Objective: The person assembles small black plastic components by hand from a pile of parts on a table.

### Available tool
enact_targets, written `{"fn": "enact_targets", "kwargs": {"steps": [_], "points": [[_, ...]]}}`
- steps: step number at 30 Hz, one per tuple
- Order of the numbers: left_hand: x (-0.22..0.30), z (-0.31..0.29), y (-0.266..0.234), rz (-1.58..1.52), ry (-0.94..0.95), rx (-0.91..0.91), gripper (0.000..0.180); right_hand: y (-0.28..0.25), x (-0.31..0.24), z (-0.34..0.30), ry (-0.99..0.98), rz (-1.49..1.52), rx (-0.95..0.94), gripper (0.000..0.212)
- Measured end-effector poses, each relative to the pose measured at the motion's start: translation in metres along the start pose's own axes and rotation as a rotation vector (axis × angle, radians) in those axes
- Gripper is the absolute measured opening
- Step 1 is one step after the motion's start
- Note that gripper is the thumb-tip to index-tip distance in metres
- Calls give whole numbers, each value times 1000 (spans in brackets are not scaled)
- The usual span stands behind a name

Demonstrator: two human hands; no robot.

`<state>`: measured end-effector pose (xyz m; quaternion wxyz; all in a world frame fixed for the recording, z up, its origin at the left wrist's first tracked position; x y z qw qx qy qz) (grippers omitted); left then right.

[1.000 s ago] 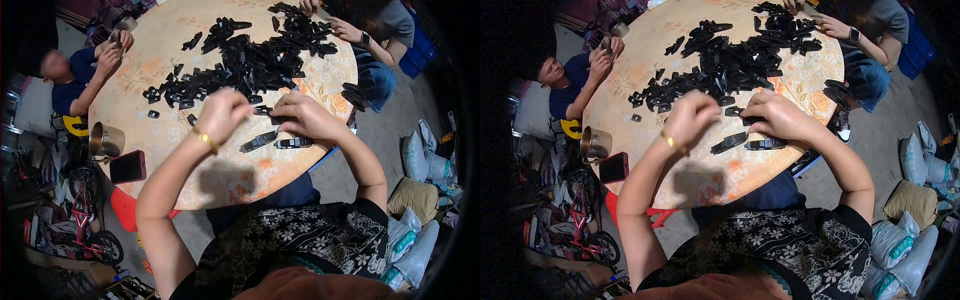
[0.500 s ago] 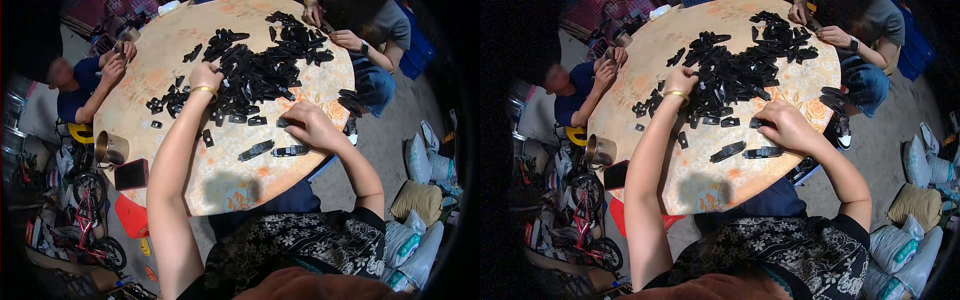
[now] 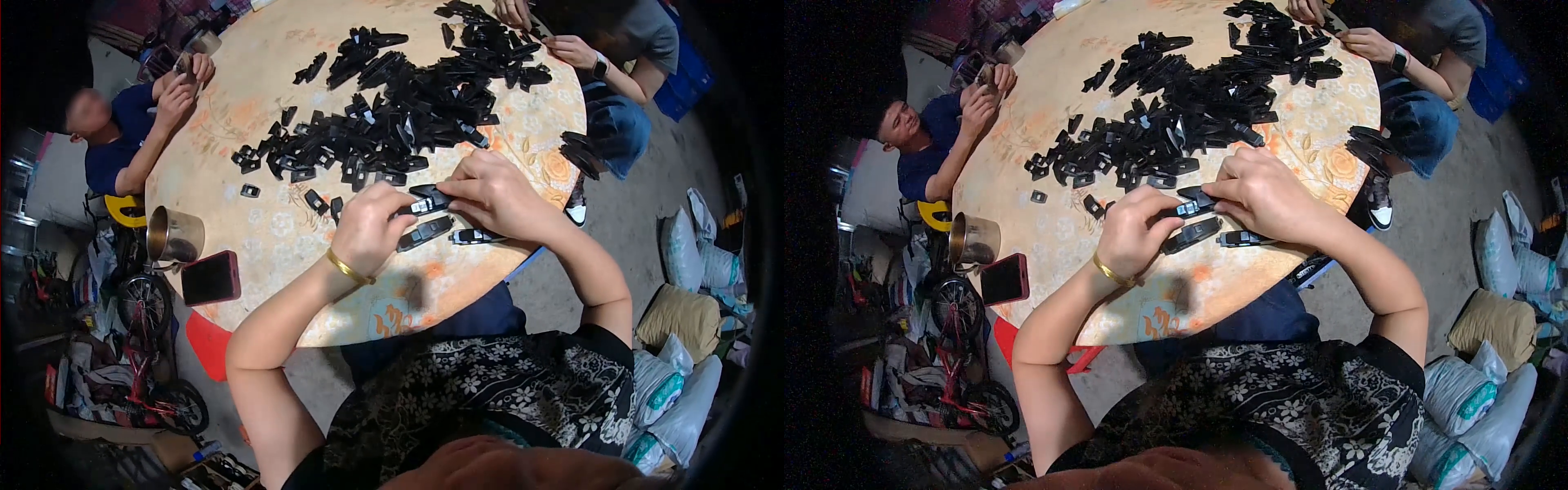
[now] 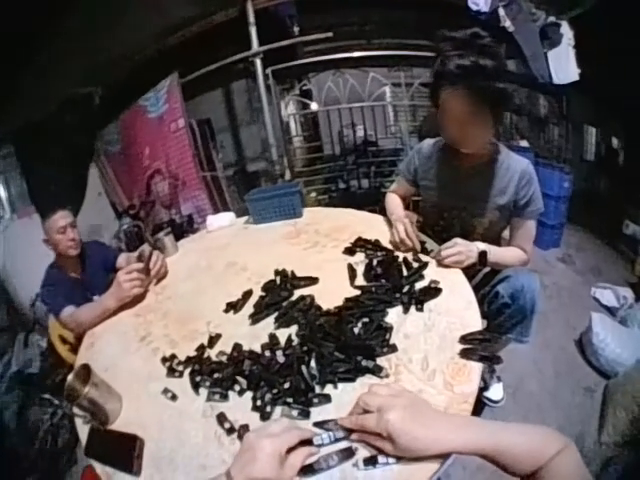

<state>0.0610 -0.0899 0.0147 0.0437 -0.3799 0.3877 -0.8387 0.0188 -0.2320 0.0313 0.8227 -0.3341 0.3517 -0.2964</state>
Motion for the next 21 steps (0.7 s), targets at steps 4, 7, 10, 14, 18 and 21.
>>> {"fn": "enact_targets", "kwargs": {"steps": [4, 7, 10, 14, 18, 21], "points": [[5, -4, 2, -9, 73, 9, 18, -6, -2, -4, -9, -64, -67, 24], [13, -8, 7, -83, 68, 6, 17, -12, -2, -11, 22, -22, -62, 24], [14, -4, 9, -42, 65, -9, 17, -11, -1, -15, 64, 17, -102, 24], [4, -1, 16, -153, -18, -18, 16, -1, 6, -6, 102, 96, -166, 24], [0, 0, 19, -115, -59, -3, 17, 14, 2, 1, 31, 150, -212, 22], [-5, 3, 19, -129, -194, -124, 14, 16, -6, -6, 45, 239, -127, 48]]}}
Point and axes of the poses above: each hand's wrist, its own z-axis towards the middle knuckle, its own y-axis out of the palm, x = y × z, the point moved 8 cm from there along z, towards the middle knuckle, and after that the axes turned 6 degrees about x, right-handed, at the moved point
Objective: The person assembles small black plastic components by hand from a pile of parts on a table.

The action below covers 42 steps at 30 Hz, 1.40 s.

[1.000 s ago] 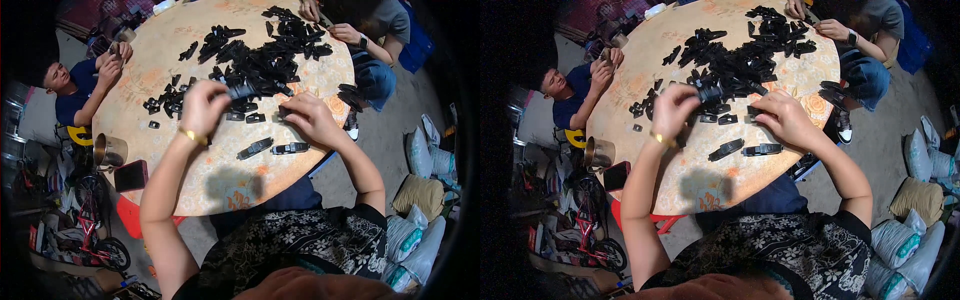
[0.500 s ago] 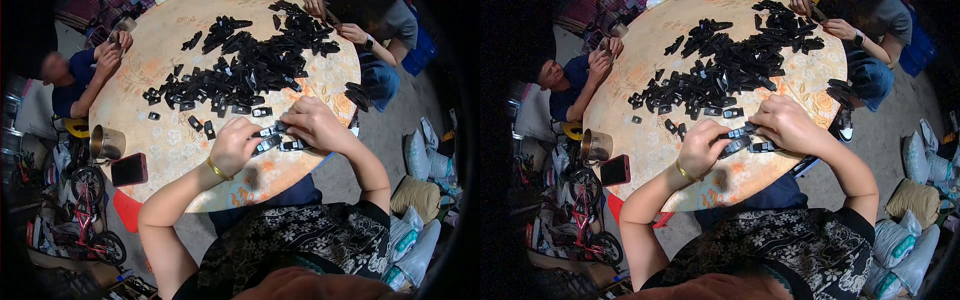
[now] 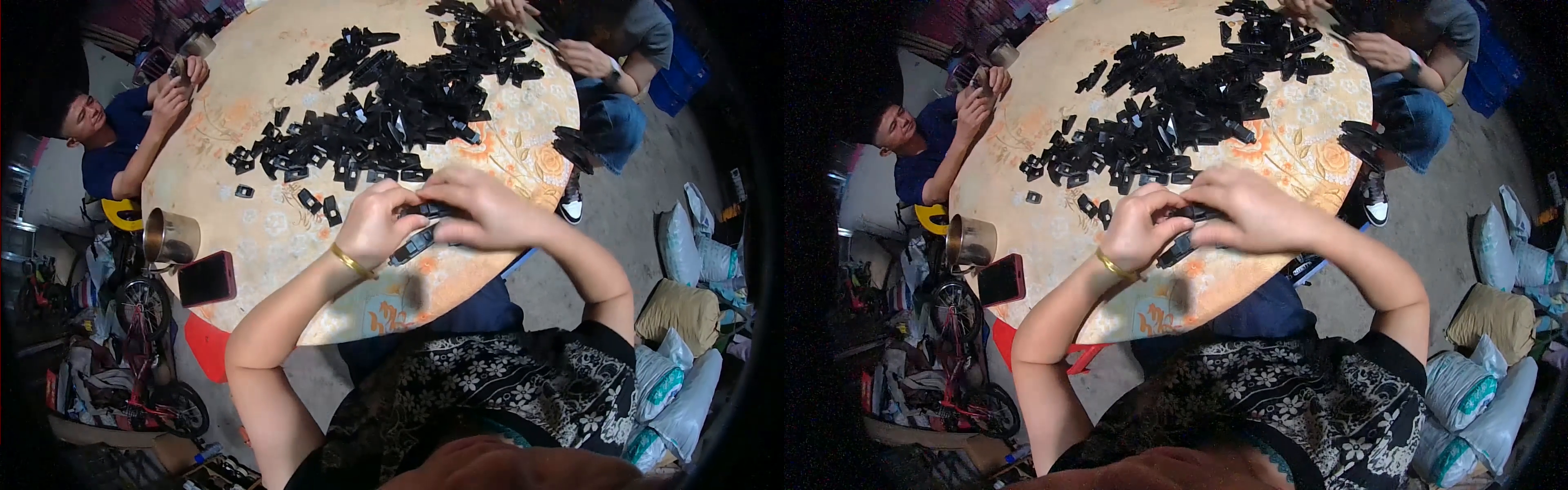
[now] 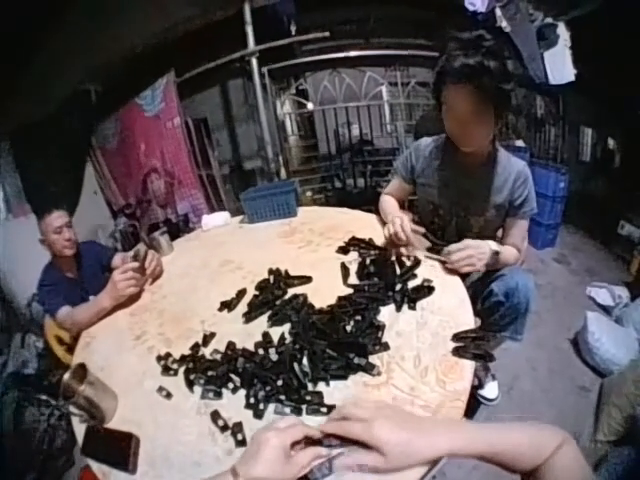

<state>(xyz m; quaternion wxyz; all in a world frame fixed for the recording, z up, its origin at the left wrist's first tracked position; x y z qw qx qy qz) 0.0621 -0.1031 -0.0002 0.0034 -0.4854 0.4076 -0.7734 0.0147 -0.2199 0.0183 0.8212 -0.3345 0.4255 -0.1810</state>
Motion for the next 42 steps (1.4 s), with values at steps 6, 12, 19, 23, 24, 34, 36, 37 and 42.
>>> {"fn": "enact_targets", "kwargs": {"steps": [6, 12, 19, 23, 24, 34, 36, 37, 42], "points": [[-24, 48, -53, 187, -122, -29, 16, 23, -46, -30, -118, -400, 110, 38], [-70, 127, -84, 734, -316, 212, 43, -20, -18, -59, 53, -474, 454, 26], [-87, 148, -76, 796, -578, 68, 48, -65, 69, -215, 502, -285, 1158, 20], [-93, 147, -82, 766, -524, 103, 40, -4, 147, -274, 903, 98, 1254, 23], [-95, 145, -88, 746, -486, 161, 38, 8, 159, -266, 848, 130, 1119, 25], [12, 27, -70, 214, 22, 143, 14, -79, 29, -158, 475, -377, 805, 9], [18, -2, -37, 300, 54, -48, 15, -83, -9, -110, 213, -353, 722, 11], [25, -9, -24, 290, 80, -92, 16, -76, -18, -88, 102, -369, 639, 14], [29, -21, -11, 277, 314, 72, 19, -16, -9, 8, -86, -376, 361, 29]]}}
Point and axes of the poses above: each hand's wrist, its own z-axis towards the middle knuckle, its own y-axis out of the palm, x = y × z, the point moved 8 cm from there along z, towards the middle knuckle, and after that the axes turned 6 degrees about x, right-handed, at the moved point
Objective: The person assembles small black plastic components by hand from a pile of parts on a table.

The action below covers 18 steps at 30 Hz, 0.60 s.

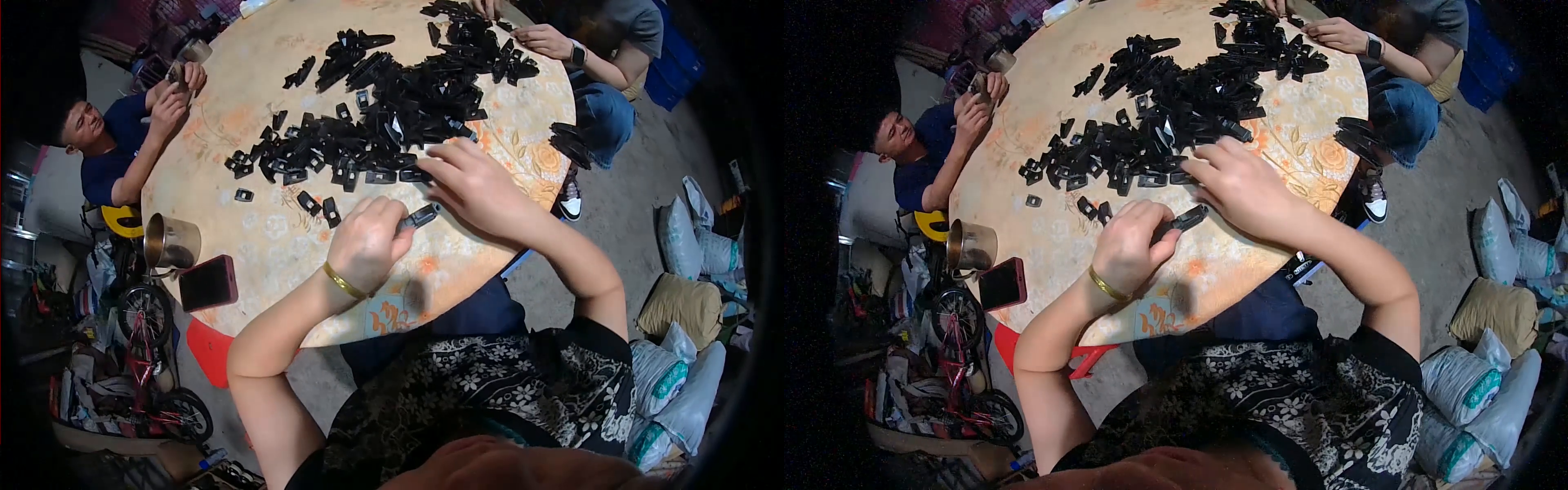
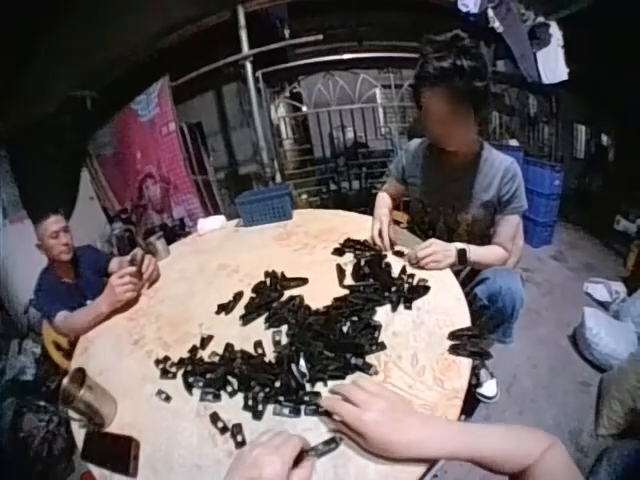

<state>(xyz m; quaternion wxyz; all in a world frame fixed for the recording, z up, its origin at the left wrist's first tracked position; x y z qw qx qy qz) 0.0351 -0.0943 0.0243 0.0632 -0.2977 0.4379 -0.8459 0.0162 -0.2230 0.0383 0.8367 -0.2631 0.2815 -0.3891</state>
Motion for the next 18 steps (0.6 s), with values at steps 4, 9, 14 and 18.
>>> {"fn": "enact_targets", "kwargs": {"steps": [4, 9, 14, 18], "points": [[-7, -7, -2, -44, -40, -17, 19, 49, 14, 10, -12, -32, -290, 31], [-18, -9, -2, -159, -116, 34, 20, 24, 7, 10, 230, 299, -220, 32], [-26, -8, 2, -168, -167, 39, 22, 20, 13, -25, 378, 568, -292, 27], [-32, -10, 4, -168, -226, 14, 21, 3, 3, -18, 102, 274, -258, 31]]}}
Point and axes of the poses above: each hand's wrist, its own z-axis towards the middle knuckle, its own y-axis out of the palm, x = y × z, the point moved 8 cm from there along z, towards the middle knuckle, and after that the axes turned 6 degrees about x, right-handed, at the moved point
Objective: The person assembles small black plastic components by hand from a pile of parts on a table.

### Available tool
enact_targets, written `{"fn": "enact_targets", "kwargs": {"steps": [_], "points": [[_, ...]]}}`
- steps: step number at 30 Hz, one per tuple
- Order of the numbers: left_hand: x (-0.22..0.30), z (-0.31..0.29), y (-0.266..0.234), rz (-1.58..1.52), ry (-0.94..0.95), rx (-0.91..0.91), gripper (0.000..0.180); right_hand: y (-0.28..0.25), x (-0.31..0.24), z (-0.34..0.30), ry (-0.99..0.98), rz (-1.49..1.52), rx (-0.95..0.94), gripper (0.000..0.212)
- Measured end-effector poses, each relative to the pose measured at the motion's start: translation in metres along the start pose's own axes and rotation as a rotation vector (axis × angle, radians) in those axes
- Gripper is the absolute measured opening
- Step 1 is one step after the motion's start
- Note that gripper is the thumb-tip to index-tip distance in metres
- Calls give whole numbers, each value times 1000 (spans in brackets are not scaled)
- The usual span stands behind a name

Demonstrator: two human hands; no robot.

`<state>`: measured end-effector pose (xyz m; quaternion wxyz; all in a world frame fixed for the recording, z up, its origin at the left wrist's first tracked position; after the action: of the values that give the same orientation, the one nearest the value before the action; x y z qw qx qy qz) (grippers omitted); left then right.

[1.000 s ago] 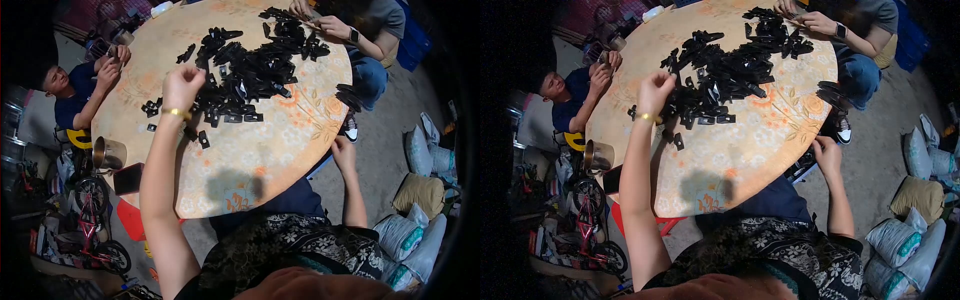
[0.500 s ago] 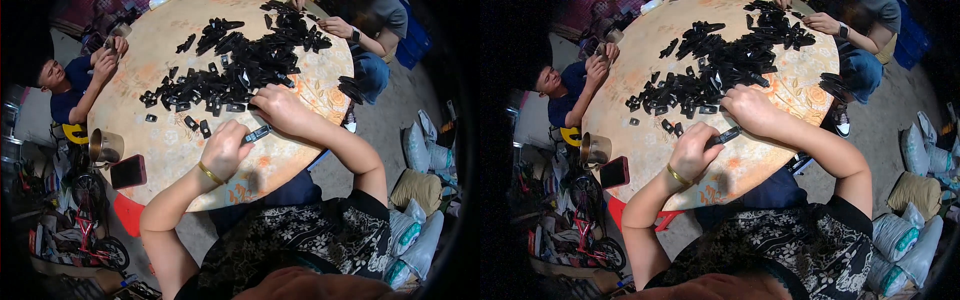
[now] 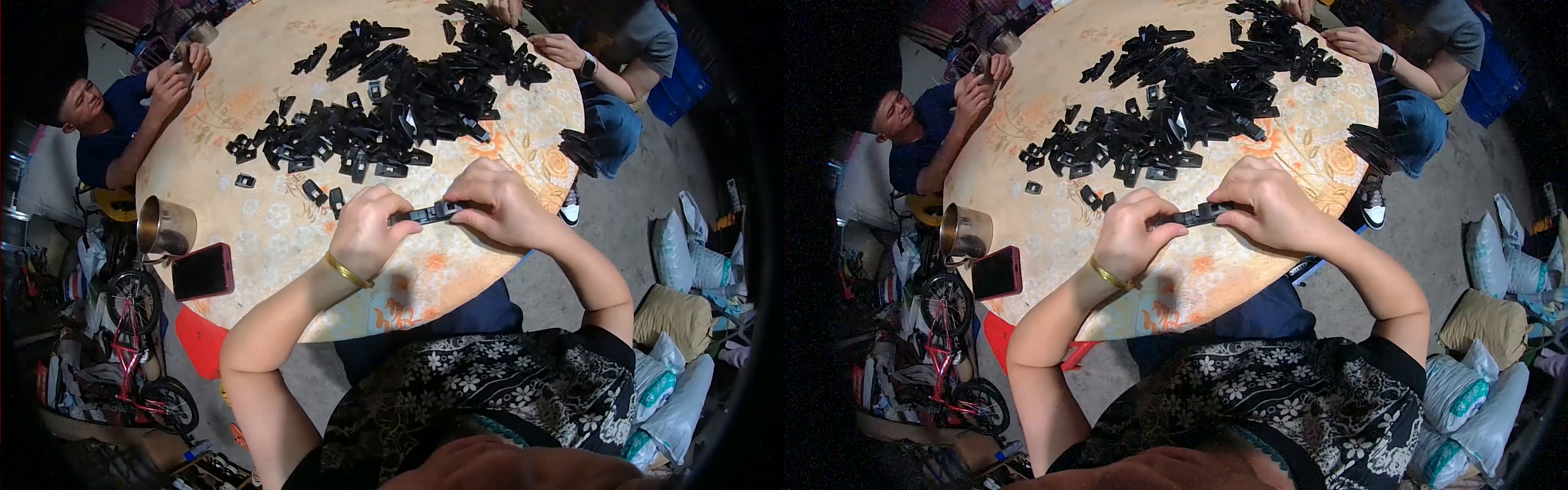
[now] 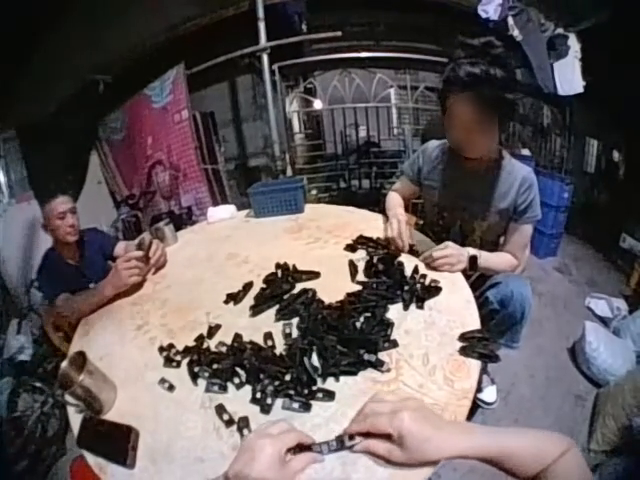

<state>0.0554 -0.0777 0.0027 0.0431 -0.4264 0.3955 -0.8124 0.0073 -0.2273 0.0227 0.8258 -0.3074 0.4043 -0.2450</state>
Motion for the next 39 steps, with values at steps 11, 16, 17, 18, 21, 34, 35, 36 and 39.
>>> {"fn": "enact_targets", "kwargs": {"steps": [11, 16, 17, 18, 21, 34, 35, 36, 39], "points": [[13, 5, 4, -28, 105, 86, 22, 11, -5, 6, -56, 66, 64, 30], [-1, 54, 9, 51, -28, -407, 31, 14, 20, 13, 11, 251, -131, 23], [-12, 77, -2, 54, -74, -359, 32, 21, 24, 15, 67, 342, -253, 24], [-21, 105, -19, 157, -80, -210, 34, 17, 25, 19, 65, 356, -190, 26], [-67, 179, -56, 417, -1, 131, 45, 6, 15, 38, -80, 38, 141, 33], [-152, 253, 1, 527, -252, -219, 89, 23, 20, 31, -170, -59, 188, 26], [-150, 248, 0, 530, -203, -210, 85, 22, 22, 31, -169, -58, 191, 25], [-150, 240, -4, 541, -172, -167, 77, 22, 23, 31, -168, -56, 192, 24], [-139, 211, -11, 523, -216, -125, 74, 20, 26, 31, -132, -89, 167, 24]]}}
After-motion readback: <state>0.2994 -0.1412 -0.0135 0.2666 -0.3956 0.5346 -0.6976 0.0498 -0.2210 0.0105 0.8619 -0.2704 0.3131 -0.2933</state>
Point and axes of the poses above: each hand's wrist, its own z-axis towards the middle knuckle, its own y-axis out of the palm, x = y × z, the point moved 8 cm from there along z, towards the middle knuckle, and after that the axes turned 6 degrees about x, right-handed, at the moved point
